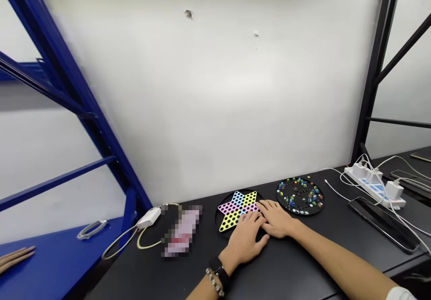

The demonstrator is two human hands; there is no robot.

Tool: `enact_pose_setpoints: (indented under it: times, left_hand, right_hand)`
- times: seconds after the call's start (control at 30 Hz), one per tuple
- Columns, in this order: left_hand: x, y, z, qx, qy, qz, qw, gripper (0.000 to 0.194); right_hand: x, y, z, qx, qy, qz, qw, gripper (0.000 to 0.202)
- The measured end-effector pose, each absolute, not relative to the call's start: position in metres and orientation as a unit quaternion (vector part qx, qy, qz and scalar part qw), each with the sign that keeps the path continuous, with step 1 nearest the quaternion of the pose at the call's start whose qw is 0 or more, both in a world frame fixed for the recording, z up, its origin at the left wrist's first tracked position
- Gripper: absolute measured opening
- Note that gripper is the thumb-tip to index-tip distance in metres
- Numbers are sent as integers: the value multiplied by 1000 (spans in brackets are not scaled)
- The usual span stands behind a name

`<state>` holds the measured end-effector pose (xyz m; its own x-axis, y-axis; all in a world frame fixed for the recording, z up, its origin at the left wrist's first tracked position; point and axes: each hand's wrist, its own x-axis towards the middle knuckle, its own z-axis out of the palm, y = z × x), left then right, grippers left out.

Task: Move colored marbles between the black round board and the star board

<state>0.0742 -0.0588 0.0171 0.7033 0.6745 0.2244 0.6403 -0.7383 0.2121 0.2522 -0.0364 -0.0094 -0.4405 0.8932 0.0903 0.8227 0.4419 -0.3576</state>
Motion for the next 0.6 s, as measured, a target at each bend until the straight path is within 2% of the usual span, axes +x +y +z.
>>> enact_pose_setpoints:
  times: [0.5,0.6]
  left_hand:
    - [68,-54,20,916,347,186,83,15]
    - [67,-54,20,916,343,187,94,25]
  right_hand:
    - [250,-35,-4,-505,-833,148,173,64]
    - [255,-28,3,-521,-822,127,190,59]
